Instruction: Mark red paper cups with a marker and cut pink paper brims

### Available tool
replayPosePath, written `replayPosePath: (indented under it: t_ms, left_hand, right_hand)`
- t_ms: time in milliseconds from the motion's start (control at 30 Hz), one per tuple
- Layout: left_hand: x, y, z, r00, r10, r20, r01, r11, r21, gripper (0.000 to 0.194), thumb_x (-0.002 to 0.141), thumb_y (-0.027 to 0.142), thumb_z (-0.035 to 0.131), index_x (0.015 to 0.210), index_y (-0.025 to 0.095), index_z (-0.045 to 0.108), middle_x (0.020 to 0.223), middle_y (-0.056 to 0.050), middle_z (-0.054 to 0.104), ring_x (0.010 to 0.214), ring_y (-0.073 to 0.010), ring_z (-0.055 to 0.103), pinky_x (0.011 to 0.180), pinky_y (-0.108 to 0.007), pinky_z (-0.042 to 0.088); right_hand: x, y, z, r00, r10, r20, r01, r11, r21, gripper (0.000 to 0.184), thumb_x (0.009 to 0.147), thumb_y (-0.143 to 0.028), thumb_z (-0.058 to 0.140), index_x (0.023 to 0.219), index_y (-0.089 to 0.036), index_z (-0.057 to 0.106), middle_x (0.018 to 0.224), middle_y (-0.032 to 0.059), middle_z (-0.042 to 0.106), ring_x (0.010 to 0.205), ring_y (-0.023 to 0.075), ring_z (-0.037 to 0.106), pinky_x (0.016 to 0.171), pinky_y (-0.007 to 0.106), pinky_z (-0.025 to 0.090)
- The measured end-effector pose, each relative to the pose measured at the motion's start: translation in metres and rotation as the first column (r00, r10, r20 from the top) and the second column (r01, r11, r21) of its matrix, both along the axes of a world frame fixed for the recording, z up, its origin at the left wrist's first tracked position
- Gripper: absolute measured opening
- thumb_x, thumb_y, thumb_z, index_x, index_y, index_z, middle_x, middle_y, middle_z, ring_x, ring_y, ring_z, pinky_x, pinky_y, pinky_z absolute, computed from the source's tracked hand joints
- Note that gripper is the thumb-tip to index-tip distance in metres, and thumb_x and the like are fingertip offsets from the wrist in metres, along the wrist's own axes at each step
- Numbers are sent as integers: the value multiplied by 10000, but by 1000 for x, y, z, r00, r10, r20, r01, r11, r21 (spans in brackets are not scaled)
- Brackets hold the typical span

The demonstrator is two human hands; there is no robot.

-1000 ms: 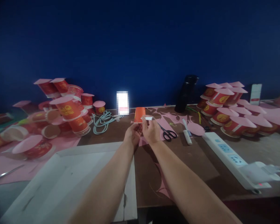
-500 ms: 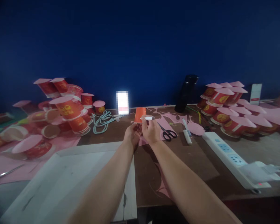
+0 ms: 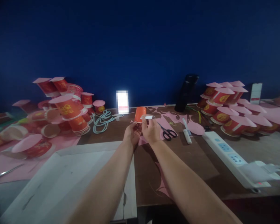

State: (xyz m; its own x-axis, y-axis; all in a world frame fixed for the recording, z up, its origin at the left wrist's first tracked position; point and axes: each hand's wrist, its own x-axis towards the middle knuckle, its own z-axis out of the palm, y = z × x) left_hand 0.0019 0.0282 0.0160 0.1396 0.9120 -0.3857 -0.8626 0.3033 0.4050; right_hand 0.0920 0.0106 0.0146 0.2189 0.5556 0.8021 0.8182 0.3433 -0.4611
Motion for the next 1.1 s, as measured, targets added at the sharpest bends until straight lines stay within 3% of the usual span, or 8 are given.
replayPosePath:
  t_ms: [1100]
  left_hand:
    - [-2, 1, 0, 1000, -14, -3, 14, 1000, -1, 107, 766, 52, 527, 688, 115, 563, 583, -32, 578, 530, -94, 573, 598, -206, 490]
  right_hand:
    - [-2, -2, 3, 1000, -11, -25, 10, 999, -33, 284, 923, -394, 416, 933, -181, 603, 893, 94, 693, 834, 228, 644, 736, 334, 486]
